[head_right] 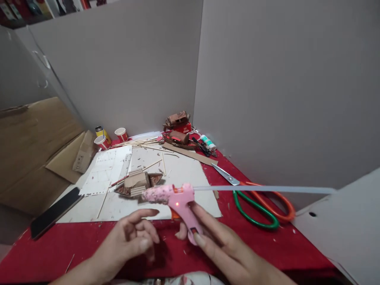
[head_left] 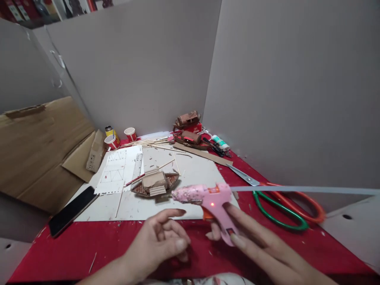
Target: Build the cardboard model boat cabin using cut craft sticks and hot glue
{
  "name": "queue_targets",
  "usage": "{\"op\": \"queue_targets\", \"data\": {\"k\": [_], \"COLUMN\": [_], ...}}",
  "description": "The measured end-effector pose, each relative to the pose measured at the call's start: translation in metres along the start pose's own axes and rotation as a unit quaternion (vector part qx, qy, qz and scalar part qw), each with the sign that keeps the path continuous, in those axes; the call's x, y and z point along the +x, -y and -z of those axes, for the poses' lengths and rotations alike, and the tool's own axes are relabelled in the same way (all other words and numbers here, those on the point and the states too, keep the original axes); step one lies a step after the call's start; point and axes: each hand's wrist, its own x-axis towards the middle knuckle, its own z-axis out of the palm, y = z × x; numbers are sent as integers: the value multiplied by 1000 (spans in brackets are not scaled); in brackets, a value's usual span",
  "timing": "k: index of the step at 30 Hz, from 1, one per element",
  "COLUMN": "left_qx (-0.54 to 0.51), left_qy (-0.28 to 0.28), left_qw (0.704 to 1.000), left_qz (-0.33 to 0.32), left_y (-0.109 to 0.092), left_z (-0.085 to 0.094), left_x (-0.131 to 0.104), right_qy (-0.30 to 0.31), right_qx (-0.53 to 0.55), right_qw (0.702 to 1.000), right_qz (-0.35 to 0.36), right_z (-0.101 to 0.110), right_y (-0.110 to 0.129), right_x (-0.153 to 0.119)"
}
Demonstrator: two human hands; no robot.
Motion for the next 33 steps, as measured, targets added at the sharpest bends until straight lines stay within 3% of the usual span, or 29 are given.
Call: {"op": "queue_targets", "data": {"k": [3, 7, 15, 20, 33], "left_qx": [-48, -61, -46, 5, 41], "left_qy": [5, -11, -22, -71, -35], "left_qw": [999, 997, 999, 997, 998], "left_qz": [-20, -40, -15, -31, -45], "left_y": [24, 32, 29, 25, 27], "left_z": [-24, -38, -43, -44, -44], "left_x": [16, 25, 24, 23, 26], "right_qy": [77, 91, 118, 129, 119], "right_qx": [9, 47, 143, 164, 119], "right_qw": [997, 994, 981, 977, 984], "right_qz": [27, 42, 49, 38, 62], "right_z": [-16, -28, -33, -35, -36], "right_y": [-5, -9, 2, 8, 13], "right_x": [-6, -13, -15, -15, -14]}}
